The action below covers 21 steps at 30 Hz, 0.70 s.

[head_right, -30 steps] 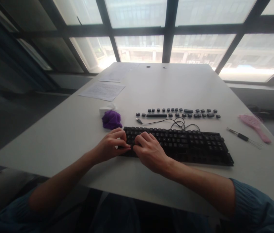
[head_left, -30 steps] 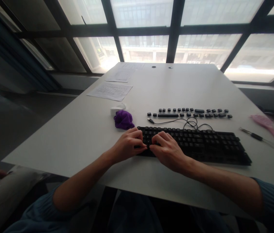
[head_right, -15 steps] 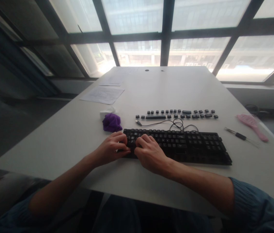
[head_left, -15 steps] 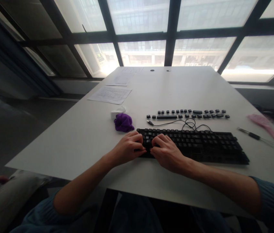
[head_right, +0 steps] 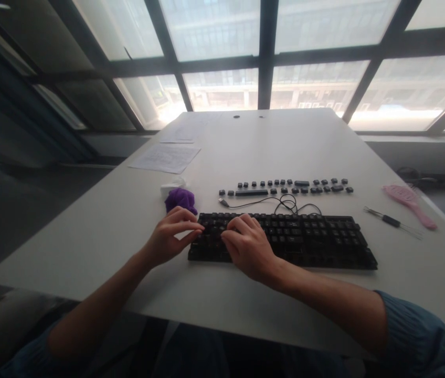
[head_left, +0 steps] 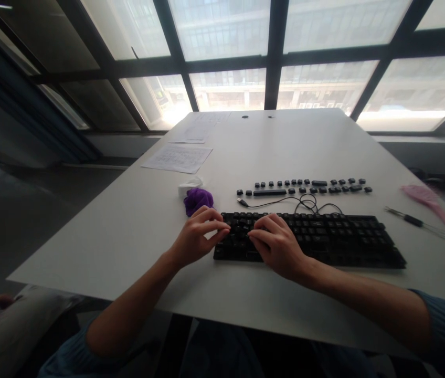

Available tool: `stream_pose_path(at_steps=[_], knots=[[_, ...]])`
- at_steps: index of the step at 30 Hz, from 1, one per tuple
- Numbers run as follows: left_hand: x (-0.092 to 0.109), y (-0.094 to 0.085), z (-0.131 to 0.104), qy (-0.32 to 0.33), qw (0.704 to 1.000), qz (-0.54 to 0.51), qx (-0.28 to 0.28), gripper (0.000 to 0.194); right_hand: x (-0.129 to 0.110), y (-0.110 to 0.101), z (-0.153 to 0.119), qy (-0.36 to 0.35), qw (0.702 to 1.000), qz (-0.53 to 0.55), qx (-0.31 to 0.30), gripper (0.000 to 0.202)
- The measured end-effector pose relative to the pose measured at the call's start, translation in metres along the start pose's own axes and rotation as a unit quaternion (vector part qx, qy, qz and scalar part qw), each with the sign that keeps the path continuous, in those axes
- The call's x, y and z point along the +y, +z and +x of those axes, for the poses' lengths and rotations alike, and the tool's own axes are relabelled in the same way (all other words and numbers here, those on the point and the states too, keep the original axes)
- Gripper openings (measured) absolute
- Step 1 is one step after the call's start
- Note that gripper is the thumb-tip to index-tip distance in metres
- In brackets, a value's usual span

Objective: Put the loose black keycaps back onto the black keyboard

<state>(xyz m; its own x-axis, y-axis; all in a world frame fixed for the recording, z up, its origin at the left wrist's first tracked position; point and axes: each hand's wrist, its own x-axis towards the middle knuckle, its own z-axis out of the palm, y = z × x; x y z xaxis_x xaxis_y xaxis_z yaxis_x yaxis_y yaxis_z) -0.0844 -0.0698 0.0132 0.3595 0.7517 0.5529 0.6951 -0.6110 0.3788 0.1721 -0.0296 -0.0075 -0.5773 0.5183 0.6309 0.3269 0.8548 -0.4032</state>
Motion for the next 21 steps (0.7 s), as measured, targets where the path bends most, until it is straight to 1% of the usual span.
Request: stream_pose_path(at_steps=[4,10,16,18,21], knots=[[-0.005,-0.006,0.002,-0.032,0.999,0.028,0.012,0.011,0.005,-0.001,0.001,0.029,0.999,-0.016,-0.006,0.016],[-0.008,-0.008,0.002,-0.043,0.998,0.042,-0.031,0.012,0.007,0.001,0.002,0.030,0.999,-0.024,-0.013,0.017],[-0.019,-0.005,-0.001,-0.068,0.996,0.045,-0.032,0.014,0.006,-0.001,0.004,0.040,0.999,-0.027,-0.012,0.017],[-0.020,-0.006,0.002,-0.073,0.995,0.049,-0.051,0.016,0.007,-0.003,0.005,0.043,0.999,-0.027,-0.011,0.017],[-0.018,-0.010,0.011,-0.071,0.991,0.067,-0.096,0.015,0.007,-0.004,0.007,0.050,0.998,-0.026,-0.008,0.017]])
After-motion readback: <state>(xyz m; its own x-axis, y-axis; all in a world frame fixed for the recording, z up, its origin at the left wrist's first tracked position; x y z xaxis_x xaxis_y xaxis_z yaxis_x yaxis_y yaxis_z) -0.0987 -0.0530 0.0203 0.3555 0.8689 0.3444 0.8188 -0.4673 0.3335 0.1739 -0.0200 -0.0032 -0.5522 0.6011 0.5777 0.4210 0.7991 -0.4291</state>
